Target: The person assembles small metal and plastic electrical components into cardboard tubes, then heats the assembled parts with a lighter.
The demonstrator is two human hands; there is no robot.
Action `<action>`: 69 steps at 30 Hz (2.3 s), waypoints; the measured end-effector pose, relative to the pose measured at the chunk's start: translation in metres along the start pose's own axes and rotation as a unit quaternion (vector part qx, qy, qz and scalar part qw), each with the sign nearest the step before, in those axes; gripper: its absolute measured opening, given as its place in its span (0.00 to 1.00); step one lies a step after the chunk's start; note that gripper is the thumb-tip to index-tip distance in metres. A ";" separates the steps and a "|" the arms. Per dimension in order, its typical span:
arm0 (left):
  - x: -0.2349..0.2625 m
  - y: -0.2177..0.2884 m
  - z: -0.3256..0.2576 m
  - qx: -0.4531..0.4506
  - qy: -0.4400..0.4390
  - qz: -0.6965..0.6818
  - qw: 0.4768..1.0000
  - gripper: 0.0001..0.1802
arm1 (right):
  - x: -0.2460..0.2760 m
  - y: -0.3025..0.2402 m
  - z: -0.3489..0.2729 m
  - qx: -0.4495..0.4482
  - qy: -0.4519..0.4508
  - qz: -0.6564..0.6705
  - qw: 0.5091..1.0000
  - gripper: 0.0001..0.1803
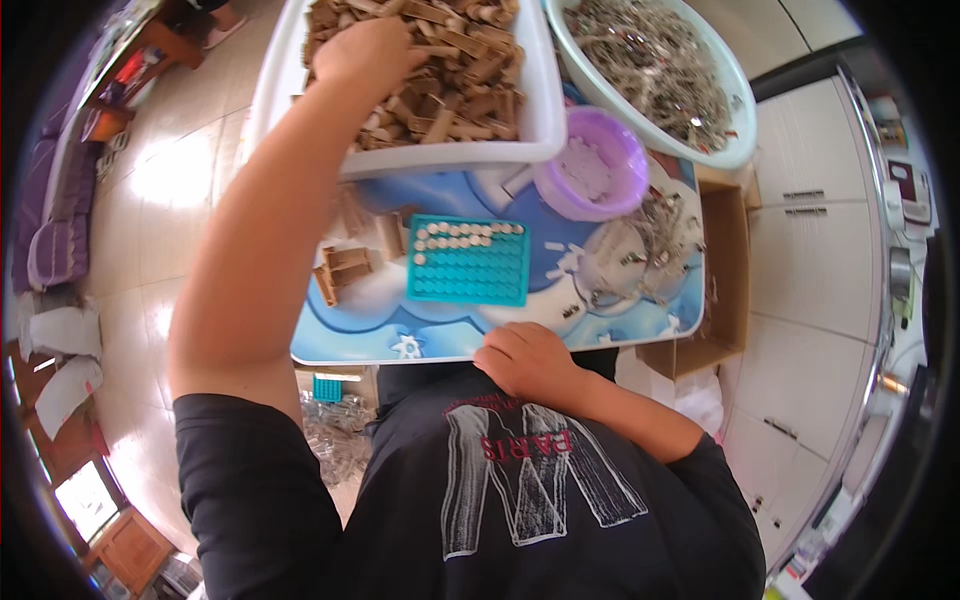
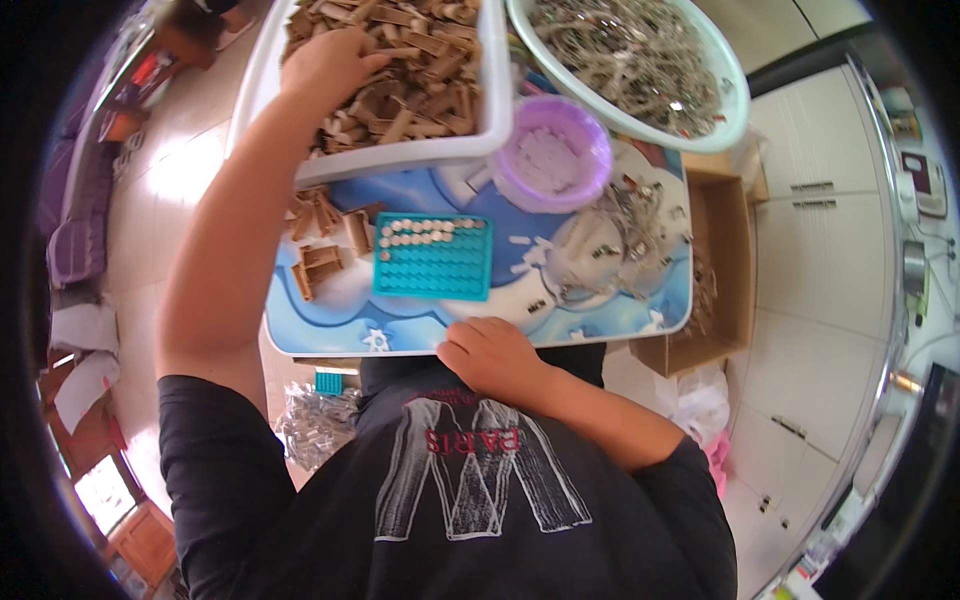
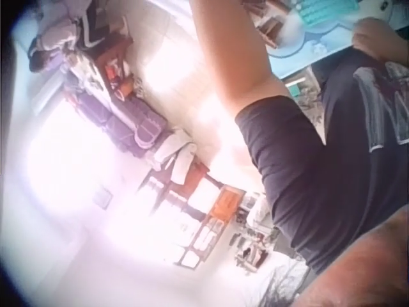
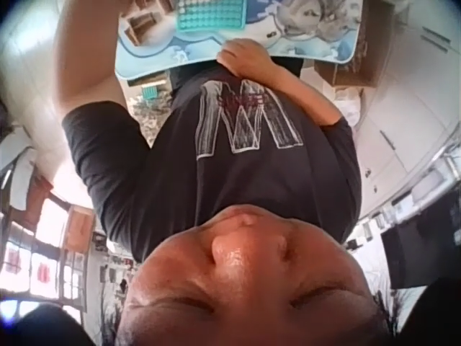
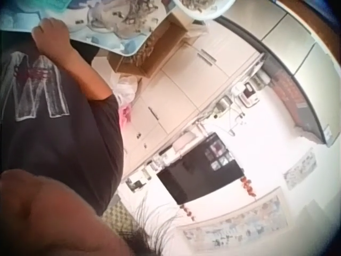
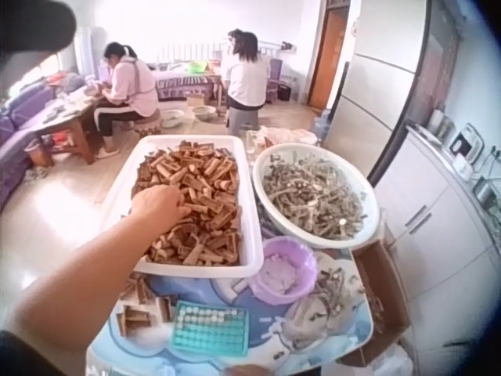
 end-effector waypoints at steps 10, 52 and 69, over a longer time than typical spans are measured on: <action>0.053 -0.036 -0.038 -0.087 0.141 -0.471 0.866 0.15 | 0.047 0.022 -0.032 -0.091 0.144 0.125 0.977 0.14; -0.069 0.093 -0.278 0.341 -0.306 -0.849 0.263 0.12 | 0.090 0.094 -0.079 -0.354 0.288 0.039 0.889 0.05; -0.080 0.094 -0.280 0.325 -0.263 -0.830 0.370 0.09 | 0.028 0.012 -0.035 -0.377 -0.050 0.683 0.624 0.07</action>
Point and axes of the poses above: each hand's wrist, its own z-axis towards the middle knuckle, its own x-axis out of the back of the hand, y = z × x, the point moved 4 cm from there along z, towards the middle knuckle, and after that the axes turned 12 degrees about -z, right-handed, at the moved point
